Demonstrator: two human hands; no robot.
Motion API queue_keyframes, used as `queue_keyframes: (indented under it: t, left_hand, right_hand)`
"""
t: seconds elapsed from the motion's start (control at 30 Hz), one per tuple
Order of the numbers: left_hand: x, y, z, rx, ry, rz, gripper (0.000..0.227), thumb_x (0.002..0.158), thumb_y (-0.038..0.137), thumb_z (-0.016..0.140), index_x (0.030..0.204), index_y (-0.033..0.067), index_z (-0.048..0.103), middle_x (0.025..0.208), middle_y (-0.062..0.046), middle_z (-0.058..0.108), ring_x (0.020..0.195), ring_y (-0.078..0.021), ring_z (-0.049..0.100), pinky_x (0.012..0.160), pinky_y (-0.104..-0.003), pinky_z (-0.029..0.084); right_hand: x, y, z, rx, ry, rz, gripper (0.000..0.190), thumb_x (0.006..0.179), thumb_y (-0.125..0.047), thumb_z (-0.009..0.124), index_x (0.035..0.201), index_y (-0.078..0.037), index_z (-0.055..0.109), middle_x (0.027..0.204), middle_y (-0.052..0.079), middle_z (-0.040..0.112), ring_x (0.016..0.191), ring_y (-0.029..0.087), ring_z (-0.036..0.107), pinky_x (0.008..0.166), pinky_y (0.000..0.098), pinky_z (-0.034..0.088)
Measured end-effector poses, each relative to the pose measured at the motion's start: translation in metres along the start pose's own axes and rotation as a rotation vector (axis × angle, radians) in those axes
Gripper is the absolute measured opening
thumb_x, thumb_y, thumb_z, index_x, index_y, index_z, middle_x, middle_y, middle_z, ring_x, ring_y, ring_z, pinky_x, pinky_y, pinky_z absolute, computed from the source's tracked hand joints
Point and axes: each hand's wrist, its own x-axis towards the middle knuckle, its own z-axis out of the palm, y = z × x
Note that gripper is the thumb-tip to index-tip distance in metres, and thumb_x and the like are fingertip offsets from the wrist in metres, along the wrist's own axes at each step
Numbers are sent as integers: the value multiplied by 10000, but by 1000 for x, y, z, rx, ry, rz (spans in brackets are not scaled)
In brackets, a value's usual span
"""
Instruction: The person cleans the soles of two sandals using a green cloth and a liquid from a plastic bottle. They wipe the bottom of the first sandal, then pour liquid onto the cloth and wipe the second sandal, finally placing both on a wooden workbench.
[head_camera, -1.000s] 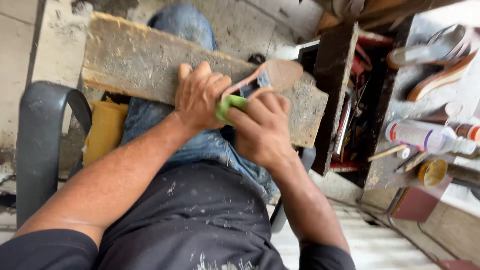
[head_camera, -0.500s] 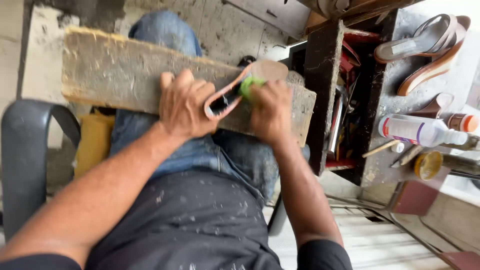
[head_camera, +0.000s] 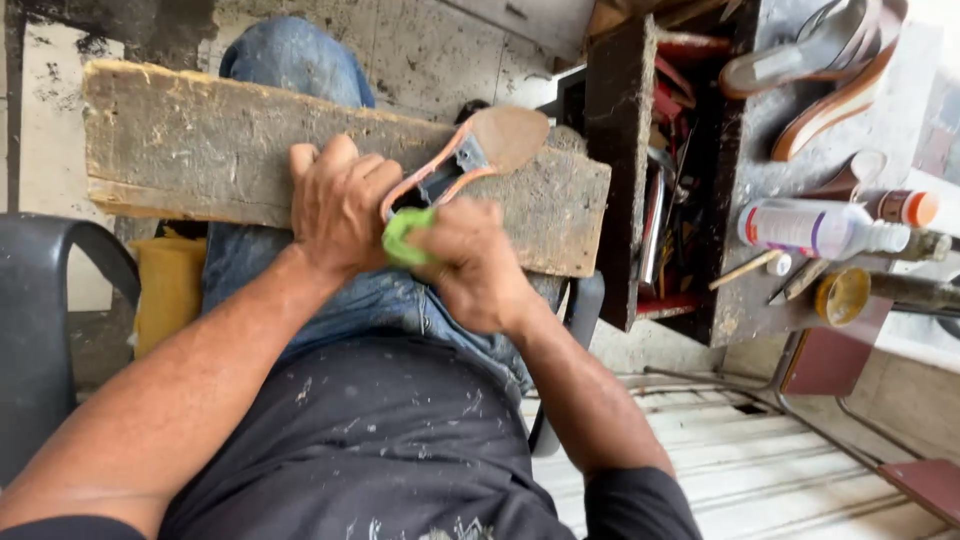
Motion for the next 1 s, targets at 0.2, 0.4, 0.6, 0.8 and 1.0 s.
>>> queue_keyframes:
  t: [0.2, 0.4, 0.6, 0.8, 1.0]
  left_hand:
    - [4, 5, -9, -25, 46, 13, 319, 693, 469, 709, 778, 234, 510, 695, 9, 476, 755, -270, 543, 716, -462, 417]
    - [30, 37, -42, -147, -46, -43, 306, 799, 456, 715, 783, 161, 636, 683, -4, 555, 734, -276, 587, 760, -525, 454]
    - [26, 32, 5, -44, -52, -12, 362, 691, 459, 721, 781, 169, 524, 762, -14, 430, 791, -305, 532, 714, -522, 406]
    - [31, 29, -4, -46, -171, -4, 254, 761, 434, 628, 812, 195, 557, 807, 32, 431, 833, -228, 492, 782, -483, 395]
    - [27, 31, -2, -20, -121, 41, 321, 686, 397, 722, 818, 168, 540, 813, -1, 421, 839, -273, 504, 778, -498, 375]
  right_hand:
    - [-4, 124, -36, -384, 203, 128, 53, 952, -229, 717, 979, -184, 707, 860, -14, 597, 855, 223, 603, 790, 372, 376]
    - [-6, 126, -32, -581, 207, 58, 96, 973, -336, 673, 957, -242, 676, 827, -31, 553, 835, 228, 579, 803, 384, 375]
    - [-7, 123, -46, -682, 221, 51, 96, 973, -320, 655, 961, -226, 674, 811, -16, 525, 819, 222, 565, 793, 371, 387]
    - [-17, 135, -15, -434, 273, 232, 148, 1028, -229, 574, 957, -217, 703, 821, -44, 546, 823, 173, 511, 803, 342, 351]
    - [0, 144, -56, -311, 222, 27, 70, 890, -173, 744, 935, -130, 712, 802, 75, 605, 814, 328, 643, 749, 387, 475]
